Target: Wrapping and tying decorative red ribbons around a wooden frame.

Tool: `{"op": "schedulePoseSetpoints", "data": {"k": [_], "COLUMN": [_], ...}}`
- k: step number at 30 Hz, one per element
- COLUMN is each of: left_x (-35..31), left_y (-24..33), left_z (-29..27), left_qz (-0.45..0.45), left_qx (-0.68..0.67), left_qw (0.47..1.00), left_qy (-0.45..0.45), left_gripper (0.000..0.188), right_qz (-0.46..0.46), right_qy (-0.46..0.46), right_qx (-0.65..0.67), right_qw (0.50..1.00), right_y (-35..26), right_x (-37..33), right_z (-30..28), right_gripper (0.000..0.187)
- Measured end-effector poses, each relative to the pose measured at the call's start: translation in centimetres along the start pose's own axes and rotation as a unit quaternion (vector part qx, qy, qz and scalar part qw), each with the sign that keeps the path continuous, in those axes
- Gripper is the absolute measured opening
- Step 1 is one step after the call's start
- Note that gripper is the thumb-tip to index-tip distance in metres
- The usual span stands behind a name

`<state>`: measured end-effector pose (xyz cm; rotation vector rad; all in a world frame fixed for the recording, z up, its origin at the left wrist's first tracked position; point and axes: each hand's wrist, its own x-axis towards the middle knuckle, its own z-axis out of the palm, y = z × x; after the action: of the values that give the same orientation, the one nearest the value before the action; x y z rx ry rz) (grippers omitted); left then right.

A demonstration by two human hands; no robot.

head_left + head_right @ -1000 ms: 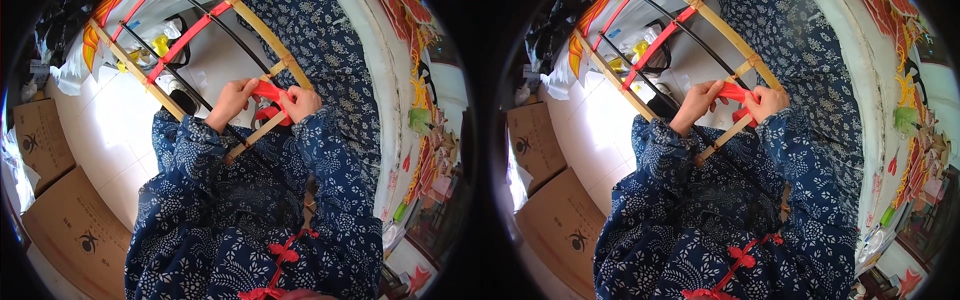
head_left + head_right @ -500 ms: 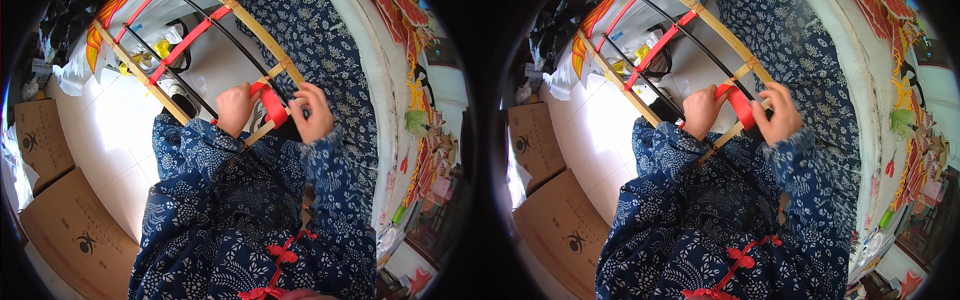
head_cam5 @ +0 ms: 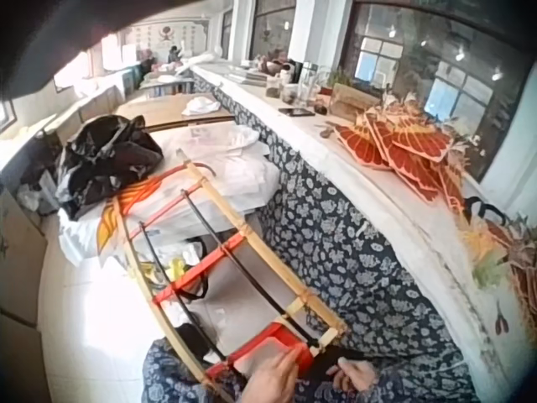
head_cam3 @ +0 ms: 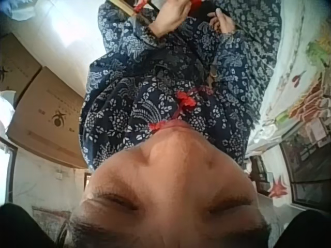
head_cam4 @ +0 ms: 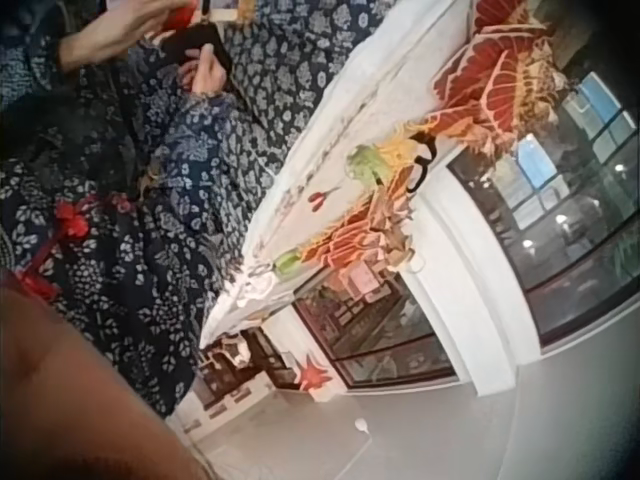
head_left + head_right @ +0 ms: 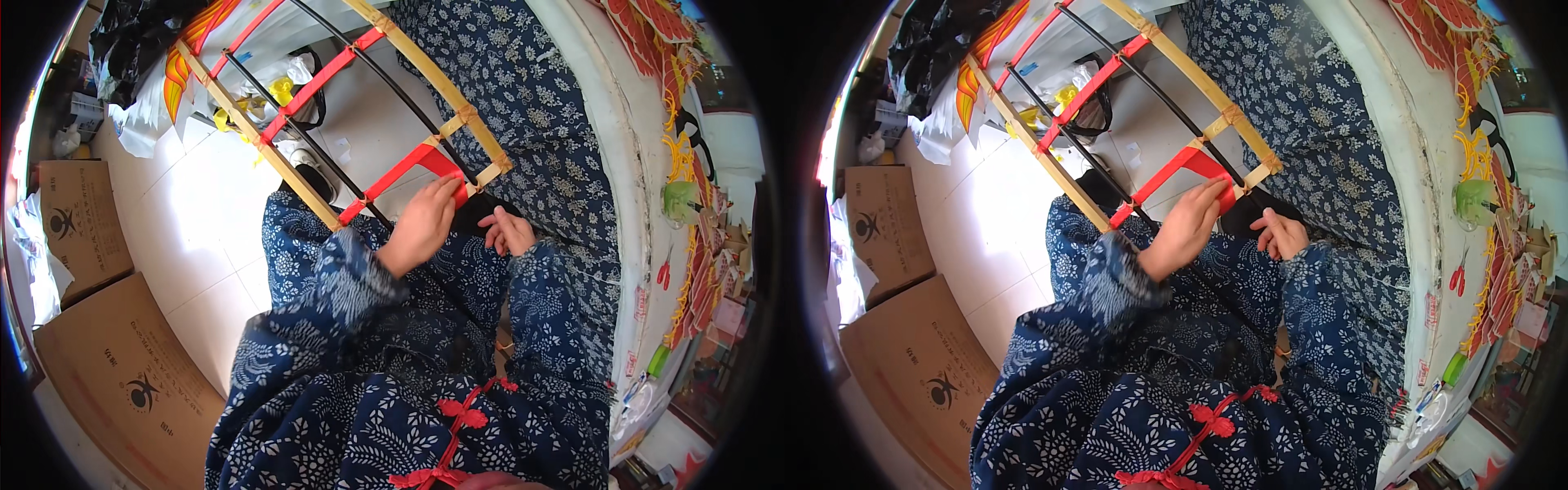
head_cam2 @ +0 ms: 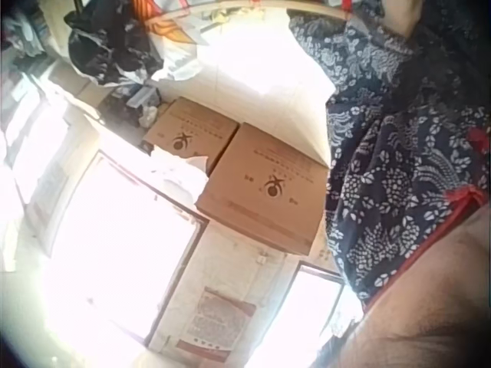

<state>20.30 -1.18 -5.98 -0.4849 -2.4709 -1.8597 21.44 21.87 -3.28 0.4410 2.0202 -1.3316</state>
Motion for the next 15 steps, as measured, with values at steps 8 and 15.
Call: {"op": "schedulePoseSetpoints", "data": {"k": [8,15], "left_x": [6.7,7.4], "left_y": [-11.6,-8.9], "left_z": [6.4,6.6], "left_qz": [-0.154,-0.261], "left_qx": [0.006,0.190], "left_qw": [0.975,0.932], "left_qy": [-0.160,-0.167], "left_gripper": [0.033,0.036], "right_qz": [0.041,0.063], "right_qy": [-0.075,-0.243], "right_qx": [-0.007,0.119], "right_qw": [0.996,0.961], "right_y": [-0.7,-0.4], "right_x": [0.4,0.4], "right_z": [0.0,-3.1], "right_gripper": [0.053,0.041]}}
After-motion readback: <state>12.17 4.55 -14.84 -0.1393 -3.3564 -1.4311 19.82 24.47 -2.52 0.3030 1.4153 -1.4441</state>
